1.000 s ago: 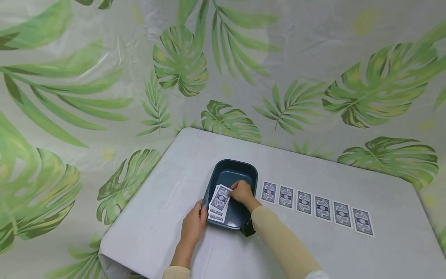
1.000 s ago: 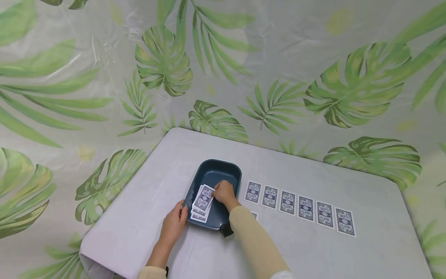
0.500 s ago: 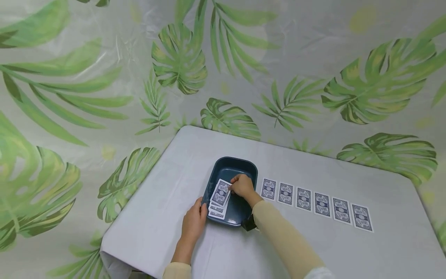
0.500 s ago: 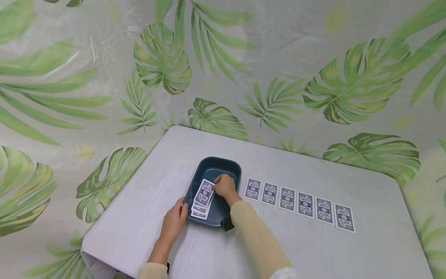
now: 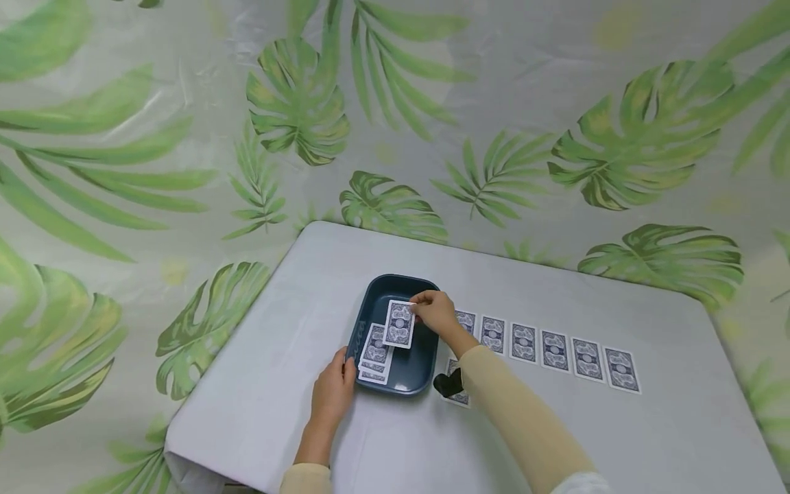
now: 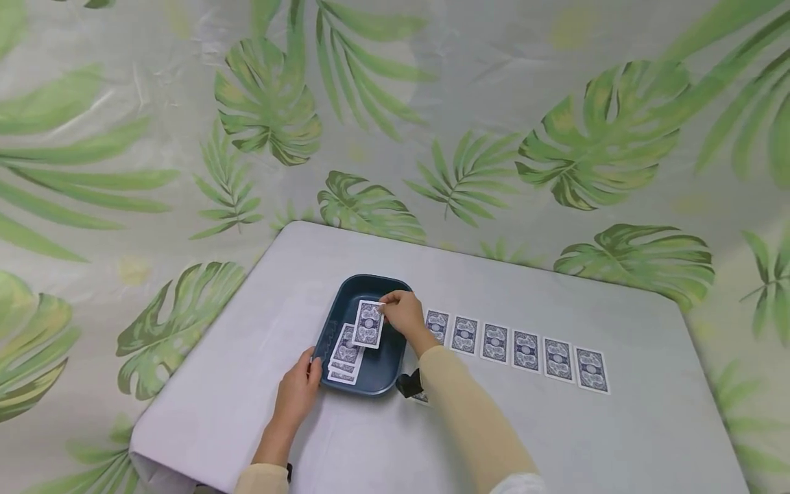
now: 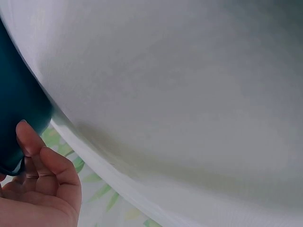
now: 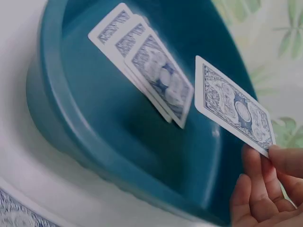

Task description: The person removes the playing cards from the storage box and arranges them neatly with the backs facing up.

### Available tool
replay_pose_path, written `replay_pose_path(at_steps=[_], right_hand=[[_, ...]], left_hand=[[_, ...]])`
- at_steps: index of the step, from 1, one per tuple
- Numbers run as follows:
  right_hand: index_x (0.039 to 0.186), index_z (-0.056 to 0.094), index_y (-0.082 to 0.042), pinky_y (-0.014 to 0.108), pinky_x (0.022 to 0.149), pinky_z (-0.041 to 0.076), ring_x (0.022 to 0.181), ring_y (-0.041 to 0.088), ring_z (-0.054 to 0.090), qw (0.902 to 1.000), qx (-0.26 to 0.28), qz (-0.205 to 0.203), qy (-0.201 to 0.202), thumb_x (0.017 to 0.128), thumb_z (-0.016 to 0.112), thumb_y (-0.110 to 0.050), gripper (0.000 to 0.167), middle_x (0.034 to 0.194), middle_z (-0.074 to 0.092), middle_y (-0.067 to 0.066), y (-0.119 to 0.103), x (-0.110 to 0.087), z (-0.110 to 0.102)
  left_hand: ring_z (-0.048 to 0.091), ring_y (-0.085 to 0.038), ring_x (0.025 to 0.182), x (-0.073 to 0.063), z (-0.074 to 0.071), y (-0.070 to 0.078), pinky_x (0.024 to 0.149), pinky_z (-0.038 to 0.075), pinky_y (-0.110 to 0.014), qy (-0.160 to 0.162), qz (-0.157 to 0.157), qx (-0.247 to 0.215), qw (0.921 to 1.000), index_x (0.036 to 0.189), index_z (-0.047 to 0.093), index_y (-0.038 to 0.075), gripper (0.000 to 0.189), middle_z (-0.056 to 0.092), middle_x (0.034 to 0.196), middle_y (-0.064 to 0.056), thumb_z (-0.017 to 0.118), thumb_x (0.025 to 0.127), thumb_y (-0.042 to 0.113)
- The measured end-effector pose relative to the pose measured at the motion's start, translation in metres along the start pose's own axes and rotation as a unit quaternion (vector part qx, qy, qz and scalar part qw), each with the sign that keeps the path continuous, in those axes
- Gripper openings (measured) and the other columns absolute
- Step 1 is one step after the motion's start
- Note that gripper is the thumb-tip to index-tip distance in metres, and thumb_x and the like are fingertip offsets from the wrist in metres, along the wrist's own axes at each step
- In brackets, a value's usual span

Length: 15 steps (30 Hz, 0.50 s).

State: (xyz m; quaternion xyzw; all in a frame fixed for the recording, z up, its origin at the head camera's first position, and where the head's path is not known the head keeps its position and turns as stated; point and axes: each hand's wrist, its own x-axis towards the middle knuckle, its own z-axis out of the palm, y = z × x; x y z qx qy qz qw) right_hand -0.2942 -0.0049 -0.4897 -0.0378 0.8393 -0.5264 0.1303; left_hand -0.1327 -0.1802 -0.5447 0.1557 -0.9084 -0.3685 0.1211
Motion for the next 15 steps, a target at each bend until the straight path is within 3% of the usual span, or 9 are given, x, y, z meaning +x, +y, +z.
replay_pose_path(at_steps=[7,15], right_hand=[[0.112,0.069,-0.001,0.04,0.08,0.051,0.087,0.029,0.063,0.9977,0.048,0.027,0.04,0.096,0.06,-0.01,0.021,0.103,0.065,0.015,0.005,-0.002,-0.038],[0.12,0.066,0.001,0.047,0.088,0.048,0.082,0.021,0.059,0.9905,0.1,0.061,0.073,0.098,0.055,-0.011,0.027,0.109,0.063,0.016,0.035,-0.008,-0.083]], left_hand=[[0.062,-0.042,0.106,0.0,0.0,0.0,0.086,0.048,-0.054,0.001,0.004,0.0,1.0,0.131,0.056,-0.002,0.037,0.064,0.119,-0.023,0.049,0.1,0.017],[0.06,-0.042,0.11,-0.001,0.0,0.003,0.089,0.047,-0.054,-0.012,-0.01,0.001,0.9999,0.133,0.054,-0.003,0.039,0.063,0.122,-0.024,0.046,0.101,0.019]])
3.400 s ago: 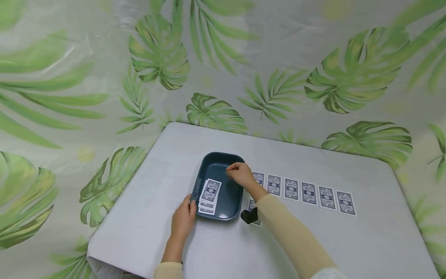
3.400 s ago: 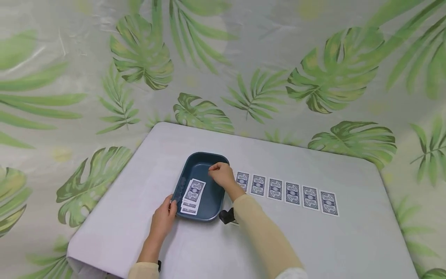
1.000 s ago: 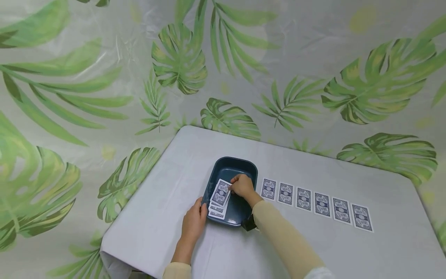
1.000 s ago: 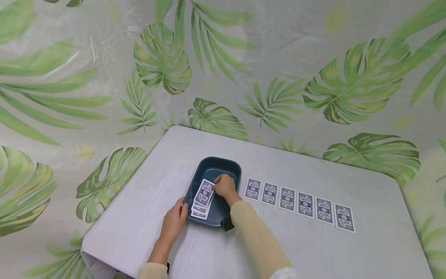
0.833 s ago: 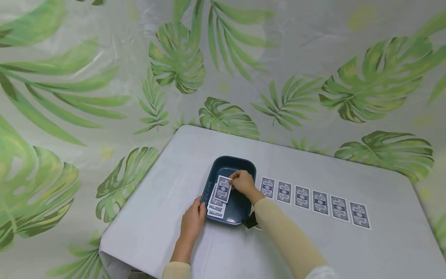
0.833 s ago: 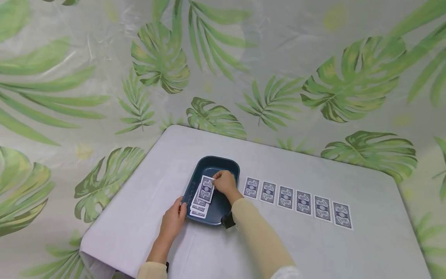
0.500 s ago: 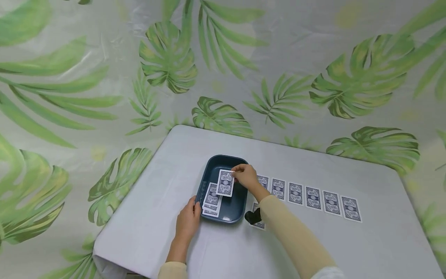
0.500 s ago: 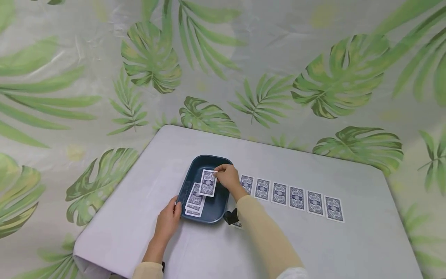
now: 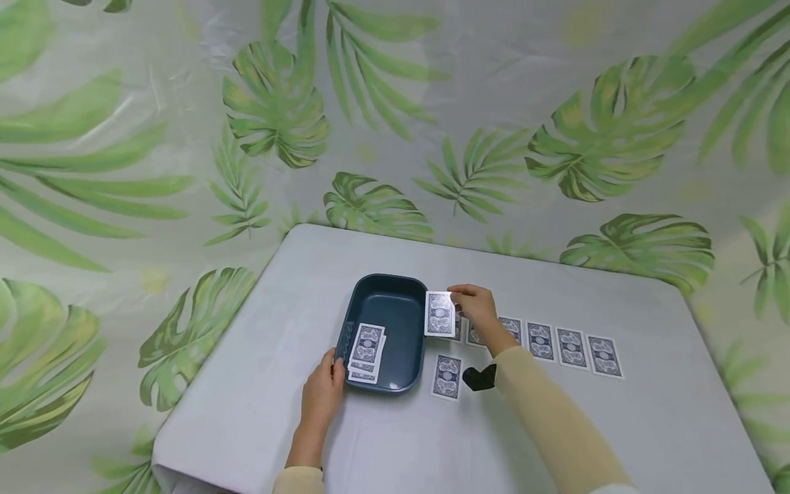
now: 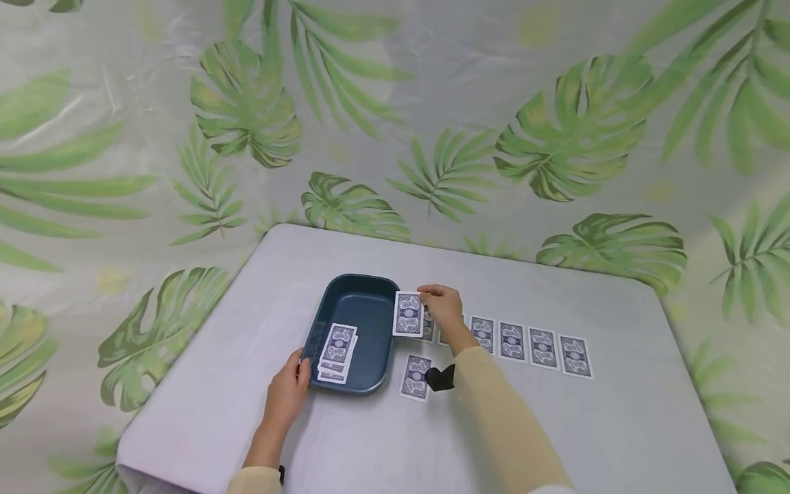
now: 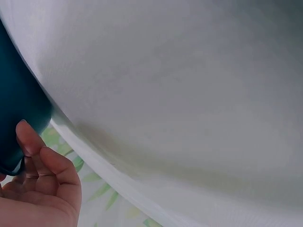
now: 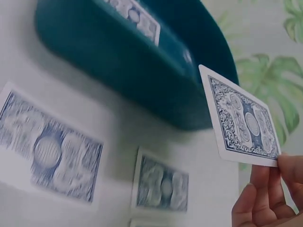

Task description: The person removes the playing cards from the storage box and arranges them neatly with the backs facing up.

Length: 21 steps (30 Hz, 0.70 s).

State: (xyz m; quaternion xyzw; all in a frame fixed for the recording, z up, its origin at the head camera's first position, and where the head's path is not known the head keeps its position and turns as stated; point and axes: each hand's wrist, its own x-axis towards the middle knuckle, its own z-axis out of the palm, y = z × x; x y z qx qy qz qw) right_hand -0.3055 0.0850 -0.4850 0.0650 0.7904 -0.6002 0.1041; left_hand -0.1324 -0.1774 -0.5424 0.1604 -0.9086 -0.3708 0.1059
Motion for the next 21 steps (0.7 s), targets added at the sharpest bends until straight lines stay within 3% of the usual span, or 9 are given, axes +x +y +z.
replay_pose_path(at_steps=[8,13,21], right_hand=[[0.12,0.065,0.004,0.039,0.08,0.05,0.077,0.016,0.058,0.9985,-0.004,0.037,0.04,0.098,0.052,-0.009,0.029,0.109,0.063,0.017,0.033,-0.004,-0.03],[0.114,0.066,0.007,0.028,0.068,0.048,0.082,0.022,0.06,0.9966,-0.047,0.038,0.056,0.096,0.051,-0.007,0.027,0.107,0.064,0.021,0.053,-0.009,-0.036],[0.107,0.069,0.006,0.024,0.06,0.043,0.07,0.015,0.054,0.9879,-0.132,0.012,0.08,0.093,0.049,-0.006,0.028,0.098,0.066,0.019,0.083,-0.024,-0.049]], left_hand=[[0.061,-0.042,0.109,0.001,0.0,0.002,0.089,0.047,-0.054,0.002,0.002,-0.001,1.0,0.132,0.054,-0.005,0.039,0.062,0.121,-0.026,0.047,0.101,0.018],[0.06,-0.041,0.11,0.002,-0.001,0.002,0.09,0.046,-0.054,-0.002,-0.003,0.0,1.0,0.133,0.053,-0.005,0.039,0.062,0.122,-0.025,0.046,0.102,0.018],[0.061,-0.042,0.109,0.002,-0.001,0.002,0.088,0.047,-0.054,-0.009,0.0,0.0,1.0,0.133,0.053,-0.004,0.04,0.062,0.122,-0.025,0.045,0.102,0.019]])
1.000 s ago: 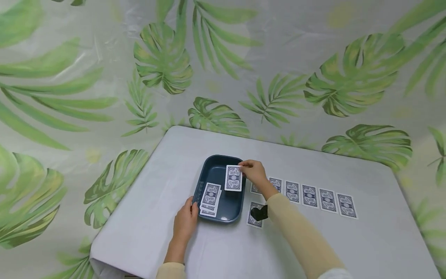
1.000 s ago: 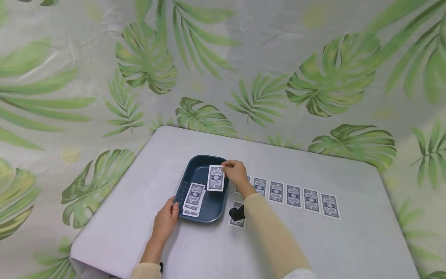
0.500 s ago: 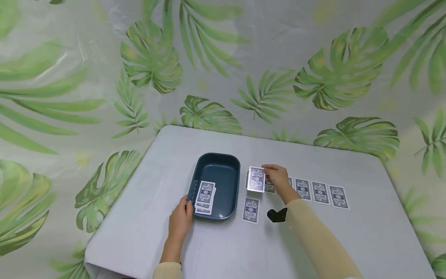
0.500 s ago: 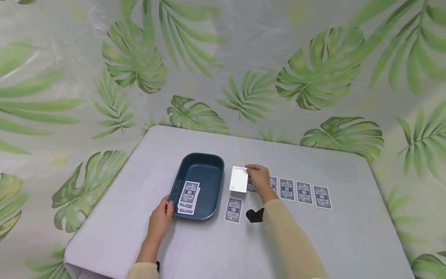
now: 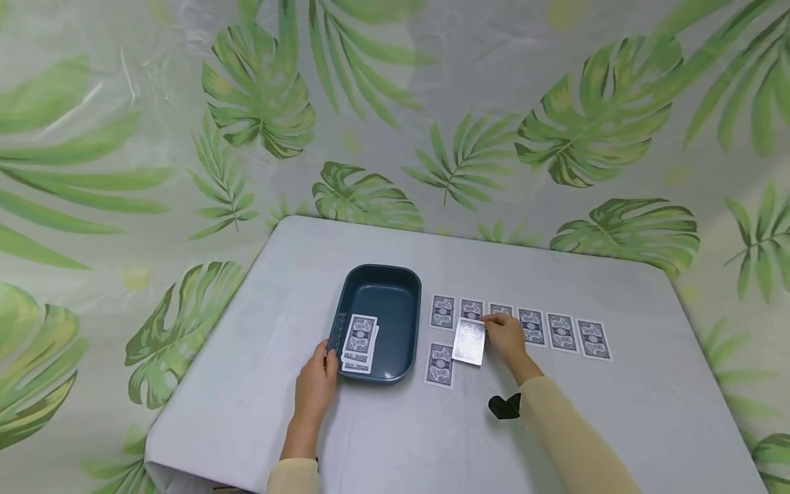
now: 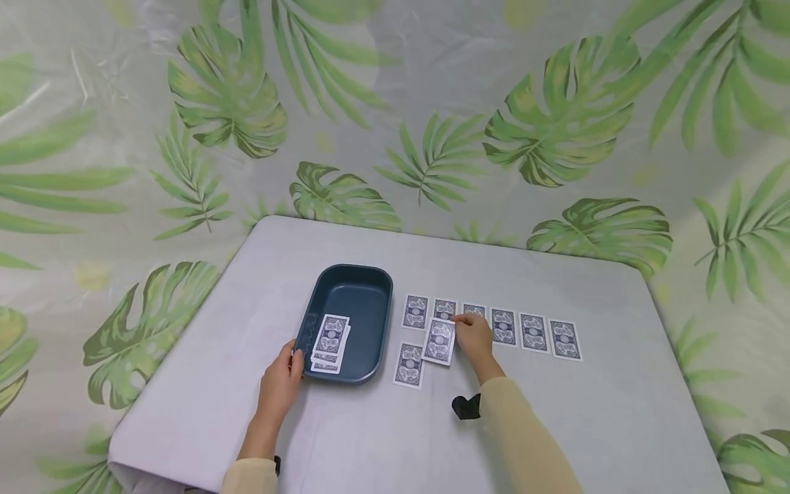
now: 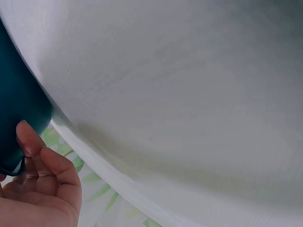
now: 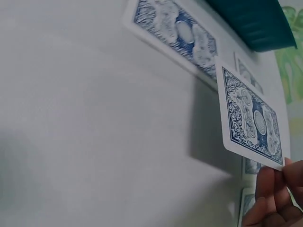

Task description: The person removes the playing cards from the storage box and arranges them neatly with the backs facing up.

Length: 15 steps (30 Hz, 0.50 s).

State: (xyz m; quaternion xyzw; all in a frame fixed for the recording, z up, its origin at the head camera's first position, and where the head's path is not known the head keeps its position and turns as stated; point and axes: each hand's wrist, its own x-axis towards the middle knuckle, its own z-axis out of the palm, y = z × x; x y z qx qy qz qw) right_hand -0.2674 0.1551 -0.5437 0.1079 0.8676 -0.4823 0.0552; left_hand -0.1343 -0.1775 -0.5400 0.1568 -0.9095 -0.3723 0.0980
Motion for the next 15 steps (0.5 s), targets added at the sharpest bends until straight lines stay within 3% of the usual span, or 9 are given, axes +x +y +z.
replay_pose_path(at_steps=[8,15], right_hand=[[0.102,0.069,0.005,0.031,0.068,0.041,0.087,0.028,0.054,0.999,-0.042,-0.016,0.005,0.091,0.048,-0.007,0.026,0.099,0.064,0.019,0.008,-0.014,-0.002],[0.097,0.068,0.002,0.031,0.061,0.039,0.072,0.024,0.052,0.9946,-0.088,-0.055,0.004,0.091,0.049,-0.006,0.022,0.079,0.059,0.01,0.019,-0.024,-0.001]], left_hand=[[0.059,-0.043,0.112,0.002,-0.001,-0.001,0.09,0.046,-0.054,-0.004,-0.003,0.003,1.0,0.134,0.052,-0.005,0.04,0.061,0.124,-0.026,0.044,0.102,0.019],[0.059,-0.044,0.111,0.001,0.0,-0.001,0.09,0.046,-0.055,-0.003,-0.001,0.002,1.0,0.133,0.052,-0.005,0.04,0.061,0.123,-0.027,0.045,0.101,0.019]])
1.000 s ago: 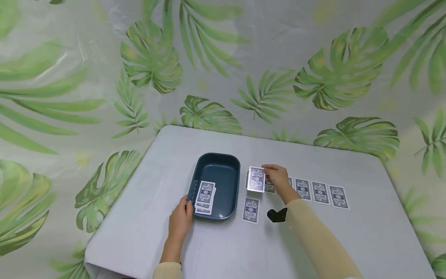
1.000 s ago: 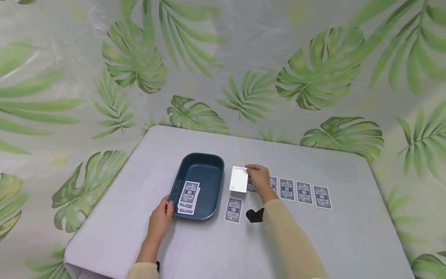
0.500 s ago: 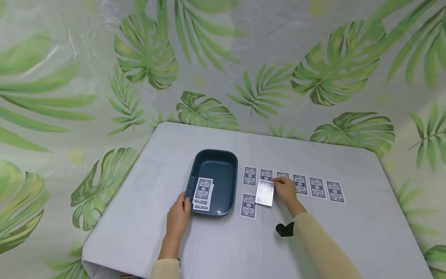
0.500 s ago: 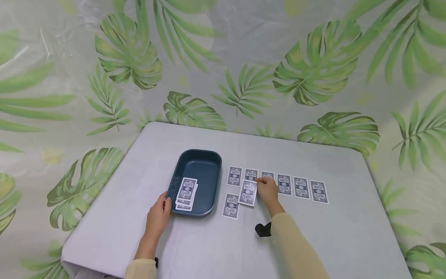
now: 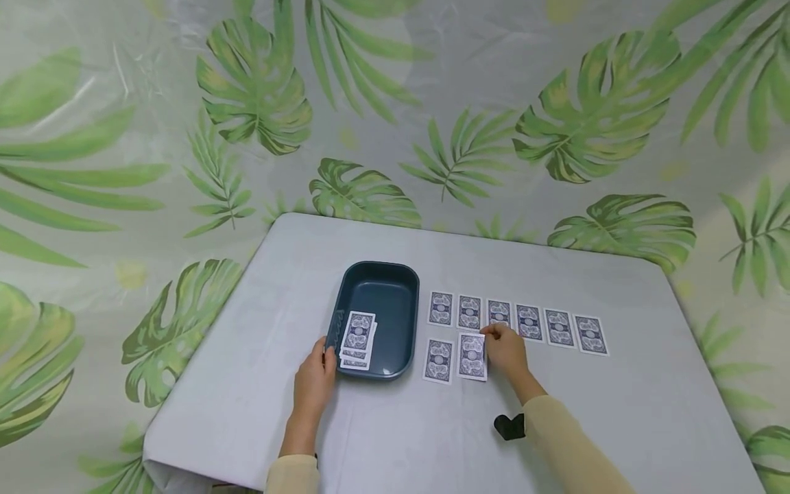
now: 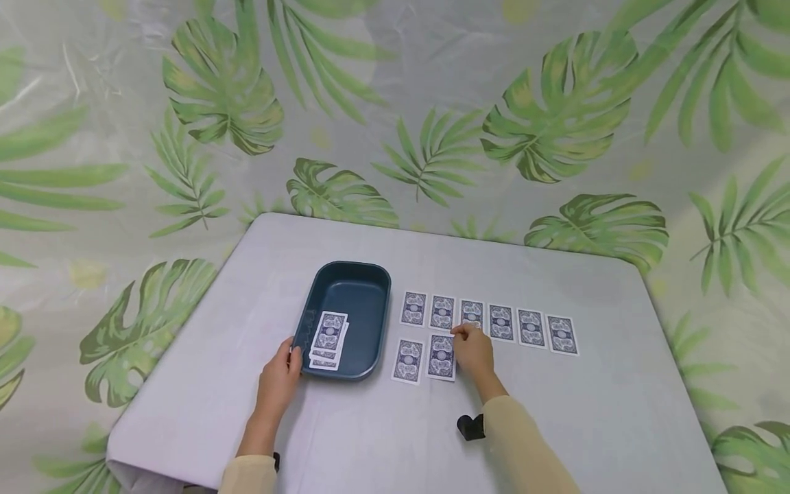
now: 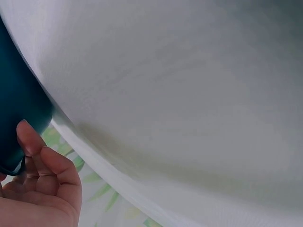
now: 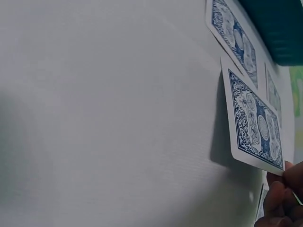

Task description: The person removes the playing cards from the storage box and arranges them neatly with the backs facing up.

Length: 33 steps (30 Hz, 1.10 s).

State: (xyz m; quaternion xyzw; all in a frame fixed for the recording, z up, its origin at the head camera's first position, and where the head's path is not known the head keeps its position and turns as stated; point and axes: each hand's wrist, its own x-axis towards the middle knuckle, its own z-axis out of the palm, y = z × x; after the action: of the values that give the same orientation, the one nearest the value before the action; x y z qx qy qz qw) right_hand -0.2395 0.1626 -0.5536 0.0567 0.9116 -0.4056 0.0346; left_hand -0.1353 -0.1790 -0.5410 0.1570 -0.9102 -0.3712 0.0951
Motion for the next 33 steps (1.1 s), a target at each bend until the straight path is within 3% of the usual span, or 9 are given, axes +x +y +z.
replay_pose_path(at_steps=[9,21,33], right_hand=[[0.096,0.068,0.0,0.034,0.062,0.041,0.073,0.024,0.055,0.9991,-0.036,-0.021,0.002,0.092,0.049,-0.006,0.02,0.082,0.064,0.011,0.004,-0.01,0.001],[0.1,0.067,0.002,0.041,0.072,0.045,0.081,0.029,0.058,0.999,-0.035,-0.018,0.02,0.093,0.049,-0.007,0.021,0.091,0.065,0.015,-0.001,-0.006,0.002],[0.101,0.066,0.003,0.033,0.065,0.042,0.078,0.026,0.057,0.9969,-0.006,-0.076,0.016,0.088,0.052,-0.007,0.022,0.086,0.062,0.012,-0.04,0.01,0.01]], left_hand=[[0.058,-0.042,0.114,-0.002,0.0,0.002,0.093,0.045,-0.054,-0.014,-0.014,0.004,0.9998,0.135,0.05,-0.006,0.042,0.06,0.126,-0.026,0.043,0.102,0.019],[0.059,-0.041,0.113,0.0,-0.001,0.002,0.092,0.046,-0.053,-0.013,-0.011,0.004,0.9998,0.135,0.051,-0.005,0.041,0.061,0.125,-0.025,0.044,0.102,0.02],[0.06,-0.04,0.112,0.0,0.002,-0.001,0.092,0.046,-0.052,-0.005,-0.01,-0.003,0.9999,0.134,0.052,-0.004,0.041,0.062,0.124,-0.024,0.045,0.102,0.021]])
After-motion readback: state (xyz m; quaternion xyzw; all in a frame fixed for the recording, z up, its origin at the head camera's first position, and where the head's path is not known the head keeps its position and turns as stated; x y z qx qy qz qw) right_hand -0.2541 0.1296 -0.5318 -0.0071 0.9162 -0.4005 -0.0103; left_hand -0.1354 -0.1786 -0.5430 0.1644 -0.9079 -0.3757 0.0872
